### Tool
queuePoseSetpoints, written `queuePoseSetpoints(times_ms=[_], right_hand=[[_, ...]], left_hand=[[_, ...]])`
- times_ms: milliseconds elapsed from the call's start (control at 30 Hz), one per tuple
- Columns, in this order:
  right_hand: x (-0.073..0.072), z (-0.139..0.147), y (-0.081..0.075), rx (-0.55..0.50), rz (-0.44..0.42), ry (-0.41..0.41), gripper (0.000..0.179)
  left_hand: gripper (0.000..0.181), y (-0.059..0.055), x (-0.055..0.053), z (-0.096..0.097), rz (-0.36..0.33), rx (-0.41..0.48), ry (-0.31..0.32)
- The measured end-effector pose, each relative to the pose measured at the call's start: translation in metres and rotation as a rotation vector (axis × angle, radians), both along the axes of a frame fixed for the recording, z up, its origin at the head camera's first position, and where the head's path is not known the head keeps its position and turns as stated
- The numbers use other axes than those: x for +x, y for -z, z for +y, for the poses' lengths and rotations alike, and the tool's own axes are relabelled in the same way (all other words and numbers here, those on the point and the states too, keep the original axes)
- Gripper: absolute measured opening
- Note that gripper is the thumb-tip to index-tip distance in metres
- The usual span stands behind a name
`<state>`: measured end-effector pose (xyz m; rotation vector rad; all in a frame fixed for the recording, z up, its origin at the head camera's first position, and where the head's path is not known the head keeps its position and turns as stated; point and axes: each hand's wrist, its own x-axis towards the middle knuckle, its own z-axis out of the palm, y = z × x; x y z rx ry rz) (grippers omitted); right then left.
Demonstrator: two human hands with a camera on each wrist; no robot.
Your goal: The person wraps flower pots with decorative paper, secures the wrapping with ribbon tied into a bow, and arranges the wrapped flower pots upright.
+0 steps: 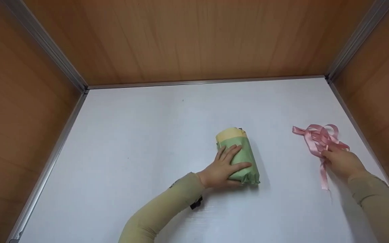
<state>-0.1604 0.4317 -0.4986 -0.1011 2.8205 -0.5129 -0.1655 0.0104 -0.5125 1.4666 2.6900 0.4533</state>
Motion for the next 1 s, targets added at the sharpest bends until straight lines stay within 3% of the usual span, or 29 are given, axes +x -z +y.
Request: queuePoseSetpoints(times_ms=[100,233,400,500,633,767,900,1000], right_hand=[[-0.002,-0.001,0.0,0.095,0.244,-0.108,0.022],[-0.01,-0.004,-0.009,0.015,0.32,-0.065,0.025],[-0.028,-0.021,-0.032,-0.192,0.235,0.106,0.034],[-0.043,-0.039,-0.044,-0.323,0.196,0.166,0.042],[-0.066,-0.069,-0.052,-0.547,0.153,0.185,0.042],[-0.09,-0.102,-0.049,-0.789,0.112,0.177,0.037],[-0.11,-0.143,-0.046,-0.903,0.098,0.136,0.03],[-0.123,-0.181,-0.053,-1.007,0.061,0.115,0.023]], left_hand=[[0.067,0.001,0.0,-0.001,0.005,0.006,-0.009],[0.067,0.001,0.0,-0.002,0.01,0.007,-0.015],[0.068,0.001,-0.001,-0.004,0.011,0.008,-0.017],[0.068,0.001,-0.002,-0.003,0.004,0.01,-0.022],[0.068,0.002,-0.004,0.001,0.006,0.011,-0.03],[0.068,0.003,-0.007,0.007,-0.001,0.013,-0.033],[0.069,0.005,-0.01,0.011,-0.006,0.009,-0.032],[0.069,0.006,-0.012,0.01,0.014,0.001,-0.023]])
